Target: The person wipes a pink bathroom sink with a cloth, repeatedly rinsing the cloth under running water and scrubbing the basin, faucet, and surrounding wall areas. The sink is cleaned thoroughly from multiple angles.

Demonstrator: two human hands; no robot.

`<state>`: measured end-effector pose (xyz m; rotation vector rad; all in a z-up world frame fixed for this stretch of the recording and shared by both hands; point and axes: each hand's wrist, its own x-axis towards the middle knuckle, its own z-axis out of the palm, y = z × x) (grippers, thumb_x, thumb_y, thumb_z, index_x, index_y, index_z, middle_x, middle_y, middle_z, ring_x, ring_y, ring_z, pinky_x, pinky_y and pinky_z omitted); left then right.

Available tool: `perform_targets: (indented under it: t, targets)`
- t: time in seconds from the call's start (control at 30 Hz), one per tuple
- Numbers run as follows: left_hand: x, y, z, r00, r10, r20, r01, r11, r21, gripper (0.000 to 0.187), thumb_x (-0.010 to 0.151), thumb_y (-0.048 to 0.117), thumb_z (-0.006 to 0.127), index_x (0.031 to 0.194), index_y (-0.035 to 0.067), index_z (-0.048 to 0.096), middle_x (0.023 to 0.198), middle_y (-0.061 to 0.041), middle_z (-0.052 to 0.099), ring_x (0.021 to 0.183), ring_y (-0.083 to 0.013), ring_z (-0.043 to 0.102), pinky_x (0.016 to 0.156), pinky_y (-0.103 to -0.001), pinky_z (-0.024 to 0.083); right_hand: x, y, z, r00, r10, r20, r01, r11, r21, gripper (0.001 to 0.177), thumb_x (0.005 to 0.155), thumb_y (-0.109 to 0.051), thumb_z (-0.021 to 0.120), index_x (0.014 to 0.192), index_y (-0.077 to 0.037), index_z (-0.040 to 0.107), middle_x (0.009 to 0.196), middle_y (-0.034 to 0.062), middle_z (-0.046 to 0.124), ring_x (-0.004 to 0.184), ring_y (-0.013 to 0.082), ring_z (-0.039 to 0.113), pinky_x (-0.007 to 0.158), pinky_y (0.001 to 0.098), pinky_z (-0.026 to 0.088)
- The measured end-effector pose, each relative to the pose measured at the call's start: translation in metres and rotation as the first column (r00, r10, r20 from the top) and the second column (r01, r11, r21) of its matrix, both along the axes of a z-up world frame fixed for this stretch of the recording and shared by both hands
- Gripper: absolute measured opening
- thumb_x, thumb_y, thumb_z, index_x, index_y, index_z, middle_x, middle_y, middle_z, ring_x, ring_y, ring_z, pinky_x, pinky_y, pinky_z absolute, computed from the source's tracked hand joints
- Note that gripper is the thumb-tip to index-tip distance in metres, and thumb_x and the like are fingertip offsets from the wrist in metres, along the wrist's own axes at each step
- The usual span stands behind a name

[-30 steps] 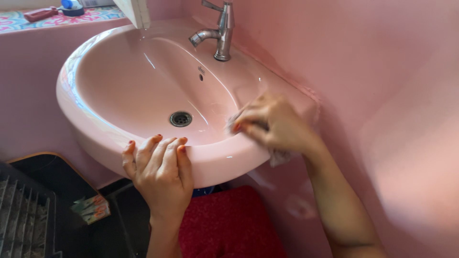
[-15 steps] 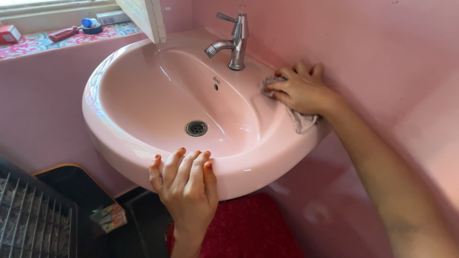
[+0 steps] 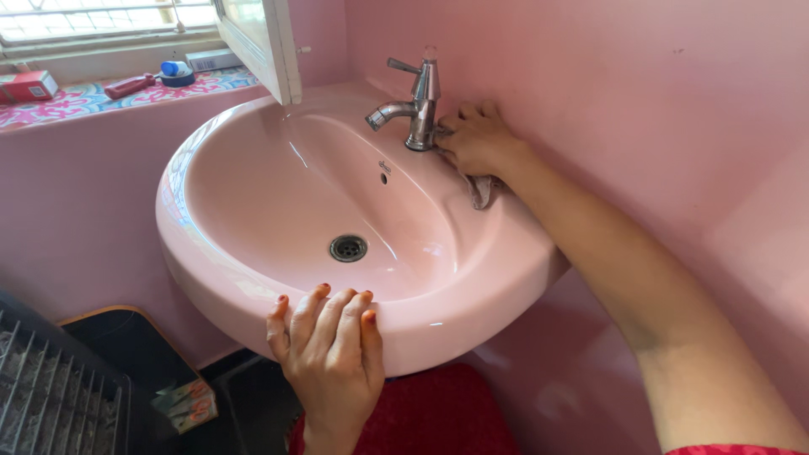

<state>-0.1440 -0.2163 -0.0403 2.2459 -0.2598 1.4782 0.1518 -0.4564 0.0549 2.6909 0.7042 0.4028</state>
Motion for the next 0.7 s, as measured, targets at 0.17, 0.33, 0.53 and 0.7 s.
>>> perform_targets:
  t: [0.17,0.33,0.53,0.7]
  targets:
    - [0.000,-0.001,-0.002,1.000,0.015,0.000,-0.015,1.000,0.002,0.017,0.097,0.018,0.062,0.102,0.009,0.075,0.107,-0.005,0.075,0.116,-0.0285,0.065,0.117,-0.054,0.030,-0.034,-0.010,0.011,0.979,-0.008,-0.202,0.014,1.000,0.024,0.060,0.099,-0.067,0.046,0.141,-0.027,0.061,0.153,0.0071,0.047,0.140,0.0326,0.038,0.119,0.0533,0.017]
    - [-0.001,0.000,-0.004,1.000,0.017,-0.012,-0.017,1.000,0.010,0.017,0.098,0.017,0.062,0.102,0.008,0.075,0.107,-0.006,0.075,0.118,-0.0291,0.065,0.118,-0.054,0.030,-0.096,-0.035,0.021,0.954,0.079,-0.291,-0.060,0.995,0.074,0.068,0.088,-0.062,0.061,0.145,-0.025,0.058,0.159,0.0083,0.040,0.133,0.0402,0.034,0.111,0.0534,0.026]
    - [0.000,0.000,-0.004,1.000,0.014,-0.002,-0.014,1.000,0.003,0.018,0.098,0.017,0.061,0.102,0.007,0.076,0.107,-0.006,0.075,0.118,-0.0290,0.065,0.117,-0.054,0.030,-0.158,-0.036,0.028,0.862,0.296,-0.411,-0.177,0.937,0.302,0.038,0.093,-0.023,0.060,0.130,-0.025,0.069,0.138,-0.0020,0.062,0.126,0.0259,0.055,0.111,0.0384,0.043]
    - [0.000,-0.001,-0.004,1.000,0.013,0.002,-0.013,1.000,0.002,0.017,0.098,0.017,0.061,0.102,0.007,0.075,0.106,-0.006,0.075,0.117,-0.0292,0.065,0.117,-0.054,0.030,-0.125,-0.031,0.011,0.809,0.516,-0.280,-0.344,0.803,0.486,0.044,0.089,-0.016,0.063,0.133,-0.015,0.065,0.143,0.0031,0.061,0.132,0.0271,0.054,0.113,0.0417,0.038]
